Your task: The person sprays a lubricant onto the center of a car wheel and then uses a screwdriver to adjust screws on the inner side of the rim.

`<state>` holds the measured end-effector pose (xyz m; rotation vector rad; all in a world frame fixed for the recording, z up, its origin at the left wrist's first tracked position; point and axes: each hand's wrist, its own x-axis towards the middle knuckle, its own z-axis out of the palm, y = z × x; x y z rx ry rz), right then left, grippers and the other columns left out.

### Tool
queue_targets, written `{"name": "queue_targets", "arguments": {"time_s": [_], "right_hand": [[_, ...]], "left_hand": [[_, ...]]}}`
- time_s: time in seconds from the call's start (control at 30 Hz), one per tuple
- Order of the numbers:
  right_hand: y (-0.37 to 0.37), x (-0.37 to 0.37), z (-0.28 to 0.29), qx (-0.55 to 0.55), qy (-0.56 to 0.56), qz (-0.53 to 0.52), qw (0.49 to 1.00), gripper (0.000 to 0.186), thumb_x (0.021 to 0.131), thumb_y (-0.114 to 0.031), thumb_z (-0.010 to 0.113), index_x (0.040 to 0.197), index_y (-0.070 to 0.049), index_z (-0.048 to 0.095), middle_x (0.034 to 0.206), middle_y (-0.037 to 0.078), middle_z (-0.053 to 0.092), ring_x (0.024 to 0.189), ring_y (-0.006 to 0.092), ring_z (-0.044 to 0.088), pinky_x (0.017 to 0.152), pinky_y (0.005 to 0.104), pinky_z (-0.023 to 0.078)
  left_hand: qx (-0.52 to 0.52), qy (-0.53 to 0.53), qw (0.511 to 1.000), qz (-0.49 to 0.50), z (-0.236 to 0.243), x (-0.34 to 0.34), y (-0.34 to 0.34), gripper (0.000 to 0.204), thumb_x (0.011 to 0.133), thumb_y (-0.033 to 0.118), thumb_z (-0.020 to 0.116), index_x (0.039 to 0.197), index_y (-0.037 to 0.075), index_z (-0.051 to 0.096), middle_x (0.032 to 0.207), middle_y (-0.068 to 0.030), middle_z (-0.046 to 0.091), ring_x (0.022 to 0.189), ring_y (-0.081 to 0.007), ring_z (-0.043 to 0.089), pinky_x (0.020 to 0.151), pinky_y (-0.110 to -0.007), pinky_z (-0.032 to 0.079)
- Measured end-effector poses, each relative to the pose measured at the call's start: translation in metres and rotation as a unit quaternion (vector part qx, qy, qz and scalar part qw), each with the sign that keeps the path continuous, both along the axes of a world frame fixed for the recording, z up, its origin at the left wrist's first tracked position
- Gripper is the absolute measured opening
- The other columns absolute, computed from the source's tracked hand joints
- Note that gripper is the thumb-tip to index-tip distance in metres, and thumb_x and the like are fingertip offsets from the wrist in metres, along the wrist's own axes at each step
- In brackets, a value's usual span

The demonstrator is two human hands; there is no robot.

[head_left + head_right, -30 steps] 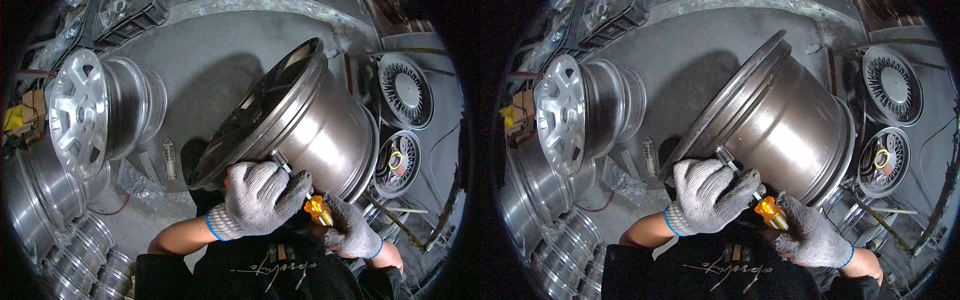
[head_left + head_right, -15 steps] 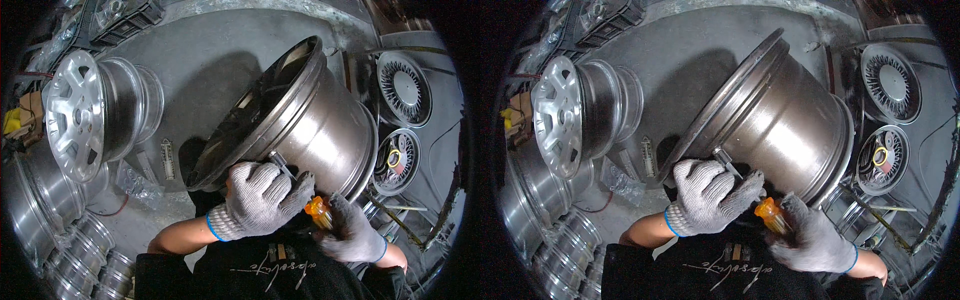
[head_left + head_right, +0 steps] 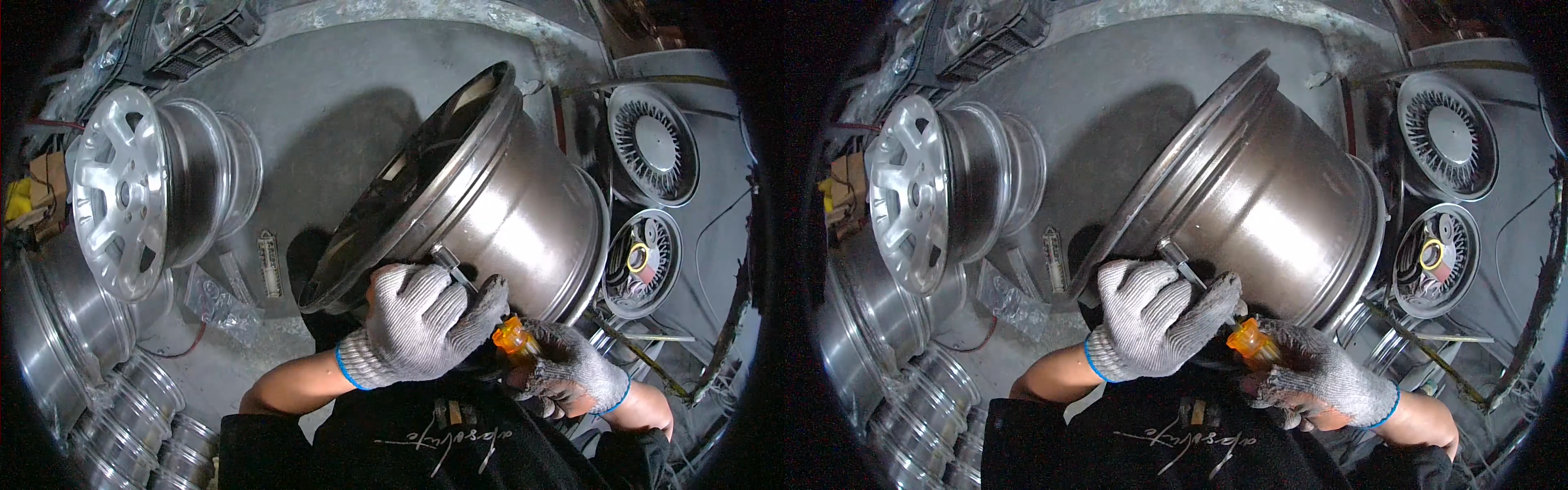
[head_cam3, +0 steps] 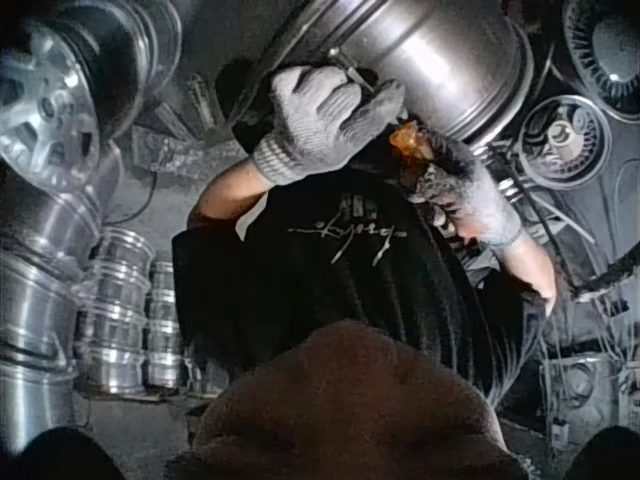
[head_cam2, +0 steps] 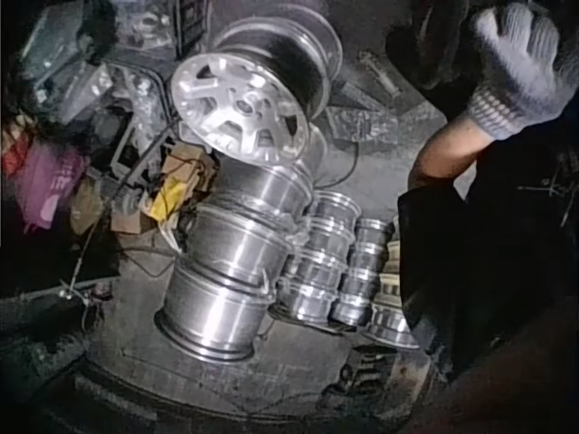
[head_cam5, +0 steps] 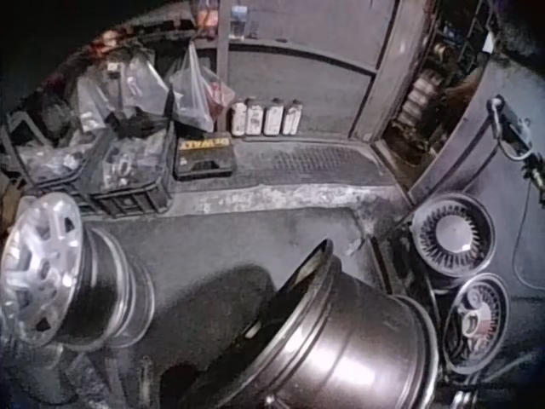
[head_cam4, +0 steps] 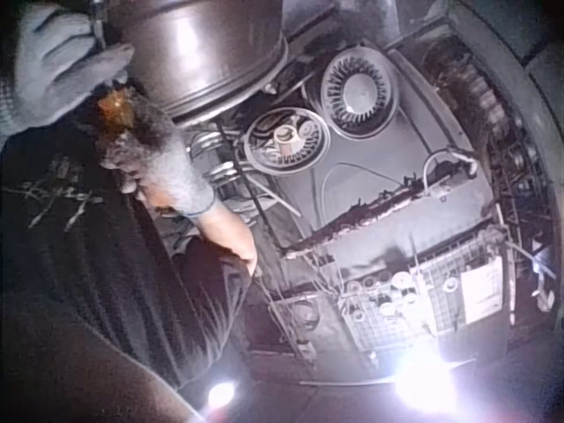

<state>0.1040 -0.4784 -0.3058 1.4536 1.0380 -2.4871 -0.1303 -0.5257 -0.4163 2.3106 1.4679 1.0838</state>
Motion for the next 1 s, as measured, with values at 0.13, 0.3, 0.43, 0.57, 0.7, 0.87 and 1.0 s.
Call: {"name": "queue_targets", "arguments": {"time_s": [0.13,0.3,0.43,0.57,0.7,0.87,1.0], "right_hand": [[0.002,0.001,-0.002,-0.246,-0.096,-0.119,0.957,0.055,0.095,-0.011,0.069,0.145,-0.015,0.046,0.101,0.012,0.073,0.061,0.0148,0.067,0.043,0.0225,0.05],[-0.007,0.012,-0.01,-0.185,-0.066,-0.052,0.979,0.059,0.094,-0.007,0.07,0.146,-0.014,0.044,0.1,0.013,0.073,0.063,0.0144,0.068,0.045,0.0238,0.053],[0.003,-0.006,0.001,-0.263,-0.09,-0.11,0.954,0.058,0.093,-0.009,0.071,0.145,-0.012,0.046,0.101,0.012,0.073,0.065,0.0136,0.068,0.048,0.0222,0.052],[-0.008,-0.012,-0.002,0.086,-0.112,0.08,0.987,0.055,0.091,-0.018,0.074,0.139,-0.004,0.051,0.099,0.013,0.073,0.071,0.0235,0.07,0.06,0.0333,0.055],[0.002,-0.029,0.005,0.238,-0.176,0.235,0.926,0.057,0.087,-0.021,0.075,0.133,0.004,0.05,0.088,0.02,0.069,0.075,0.038,0.07,0.069,0.0465,0.055],[-0.008,-0.039,0.006,0.32,-0.236,0.277,0.875,0.052,0.082,-0.018,0.073,0.123,0.004,0.05,0.082,0.024,0.065,0.076,0.0436,0.069,0.068,0.0485,0.054],[-0.015,-0.04,0.005,0.388,-0.272,0.288,0.832,0.043,0.081,-0.009,0.071,0.118,0.003,0.053,0.08,0.026,0.064,0.078,0.046,0.068,0.064,0.0494,0.053]], "left_hand": [[0.005,0.001,1.0,0.0,-0.002,0.0,0.0,0.036,0.085,0.024,0.067,0.118,0.013,0.075,0.098,0.0019,0.069,0.084,-0.0198,0.055,0.076,-0.043,0.036],[0.013,-0.017,1.0,0.001,-0.002,0.003,0.0,0.036,0.084,0.025,0.069,0.118,0.015,0.075,0.095,0.0026,0.067,0.085,-0.0203,0.055,0.077,-0.044,0.037],[0.014,0.006,1.0,0.012,-0.003,0.001,-0.002,0.036,0.085,0.025,0.069,0.119,0.016,0.075,0.089,0.0044,0.063,0.086,-0.0207,0.056,0.077,-0.044,0.037],[-0.003,0.0,1.0,-0.004,-0.003,0.0,-0.003,0.037,0.087,0.029,0.067,0.121,0.016,0.074,0.091,0.0039,0.062,0.088,-0.0212,0.056,0.078,-0.046,0.038],[0.041,0.0,0.999,0.026,-0.003,0.0,0.0,0.039,0.091,0.024,0.061,0.128,0.011,0.067,0.083,0.0028,0.06,0.077,-0.0148,0.059,0.07,-0.04,0.04],[0.033,-0.001,0.999,0.005,-0.003,-0.001,0.001,0.041,0.091,0.024,0.06,0.13,0.011,0.066,0.082,0.003,0.059,0.077,-0.0145,0.059,0.068,-0.04,0.04],[0.031,0.021,0.999,-0.02,0.003,-0.003,0.004,0.042,0.09,0.025,0.061,0.13,0.011,0.065,0.081,0.0026,0.058,0.077,-0.0151,0.059,0.068,-0.039,0.04]]}}
